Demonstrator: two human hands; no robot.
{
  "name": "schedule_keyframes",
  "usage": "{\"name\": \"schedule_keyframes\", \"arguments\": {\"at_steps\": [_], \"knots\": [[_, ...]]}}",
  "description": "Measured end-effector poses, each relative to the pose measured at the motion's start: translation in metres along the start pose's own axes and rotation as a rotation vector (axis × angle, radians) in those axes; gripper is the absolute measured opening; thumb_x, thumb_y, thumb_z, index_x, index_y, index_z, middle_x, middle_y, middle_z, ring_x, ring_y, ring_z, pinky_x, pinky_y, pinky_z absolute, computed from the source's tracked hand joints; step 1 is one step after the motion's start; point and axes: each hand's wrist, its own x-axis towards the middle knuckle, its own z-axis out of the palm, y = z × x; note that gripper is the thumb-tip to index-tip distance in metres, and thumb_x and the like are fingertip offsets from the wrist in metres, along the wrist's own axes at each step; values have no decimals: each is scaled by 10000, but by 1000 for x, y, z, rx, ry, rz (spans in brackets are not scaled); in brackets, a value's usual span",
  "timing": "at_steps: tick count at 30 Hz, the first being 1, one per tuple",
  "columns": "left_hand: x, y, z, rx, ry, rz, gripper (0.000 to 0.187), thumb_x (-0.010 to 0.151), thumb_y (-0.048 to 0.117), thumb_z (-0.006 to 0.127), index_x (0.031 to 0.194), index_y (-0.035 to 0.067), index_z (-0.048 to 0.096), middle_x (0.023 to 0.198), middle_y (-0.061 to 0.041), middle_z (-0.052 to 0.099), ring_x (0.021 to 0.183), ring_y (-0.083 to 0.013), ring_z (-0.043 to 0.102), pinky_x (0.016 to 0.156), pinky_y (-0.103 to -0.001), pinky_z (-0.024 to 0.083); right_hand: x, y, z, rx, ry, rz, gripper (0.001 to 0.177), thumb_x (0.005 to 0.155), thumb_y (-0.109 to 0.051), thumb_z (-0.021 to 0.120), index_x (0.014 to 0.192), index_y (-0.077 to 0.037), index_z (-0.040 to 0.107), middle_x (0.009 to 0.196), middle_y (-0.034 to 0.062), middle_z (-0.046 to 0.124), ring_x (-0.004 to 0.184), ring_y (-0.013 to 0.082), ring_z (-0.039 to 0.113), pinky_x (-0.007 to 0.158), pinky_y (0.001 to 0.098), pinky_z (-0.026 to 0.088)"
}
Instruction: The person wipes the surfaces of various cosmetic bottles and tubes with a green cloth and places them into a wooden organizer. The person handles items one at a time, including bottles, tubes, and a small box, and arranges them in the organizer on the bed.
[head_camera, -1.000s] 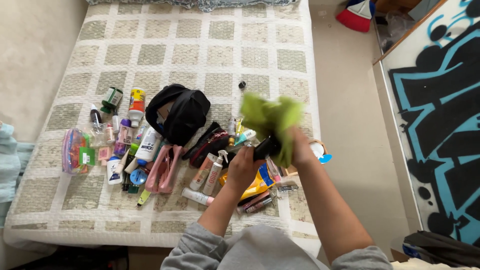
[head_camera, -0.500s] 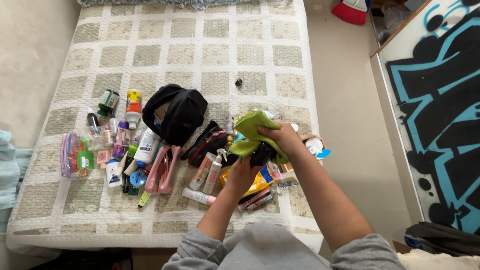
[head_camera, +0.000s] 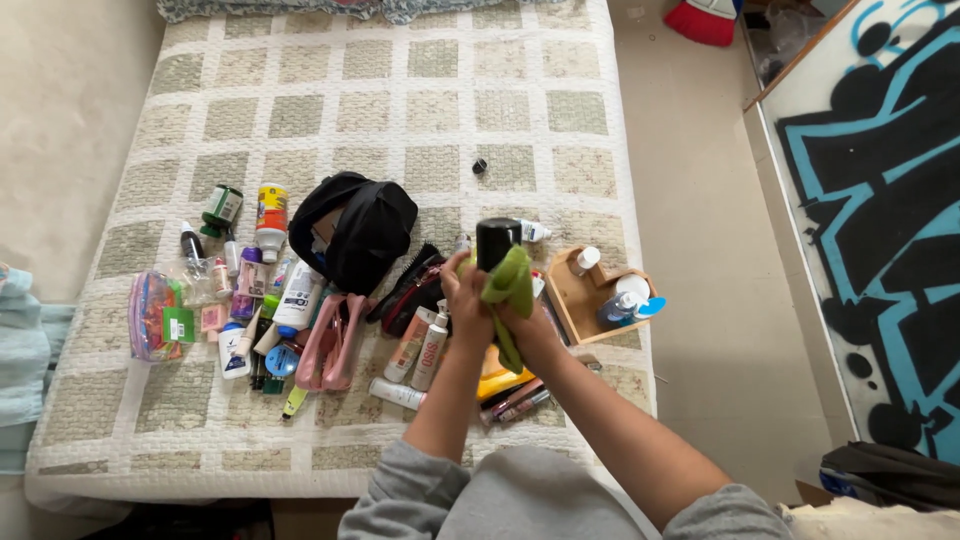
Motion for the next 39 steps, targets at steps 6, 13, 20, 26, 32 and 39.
{"name": "schedule_keyframes", "arguments": {"at_steps": [6,13,20,26,32,39], "knots": [[14,-21,1,-79,-33,-312,573,1012,703,442,995,178,670,940,-145,670,958,-331,648,902,-450,471,19,37,-50,-73,-73,58,519,684,-73,933,1136,-34,682,925,137,738,823,257,716,744,439,598],[8,-38,21,-542,-442,-362,644,713,-162,690,1303,67,572,1084,-89,683,995,-223,674,978,-419,533,23,50,-114,-381,60,230,512,618,-194,960,1087,-124,767,936,97,756,922,244,709,849,387,547],[1,-74,85,-121,-371,-482,593,698,110,912,1182,174,575,1062,-99,747,1045,-291,718,915,-433,555,12,91,-196,-1034,69,515,723,706,-275,796,1380,-328,542,1227,118,693,1229,315,636,1067,432,495],[21,-100,148,217,-268,-478,558,718,250,837,1162,177,506,1090,-154,720,1093,-411,691,981,-539,539,24,82,-201,-1189,-133,617,1031,806,-326,717,1656,-246,138,1565,259,378,1395,435,481,1158,514,410],[38,-175,218,361,-274,-448,553,766,331,831,1234,278,541,1122,-105,678,1168,-373,656,1069,-496,484,92,102,-214,-1125,-150,587,986,831,-305,634,1658,-205,105,1715,111,93,1422,452,426,1216,532,351],[34,-243,256,537,-89,-67,619,585,217,901,1135,260,621,1179,11,658,1095,-301,658,870,-567,563,139,118,-219,-1235,-179,526,980,769,-273,619,1636,-161,176,1725,9,100,1341,416,533,1163,480,446]]}}
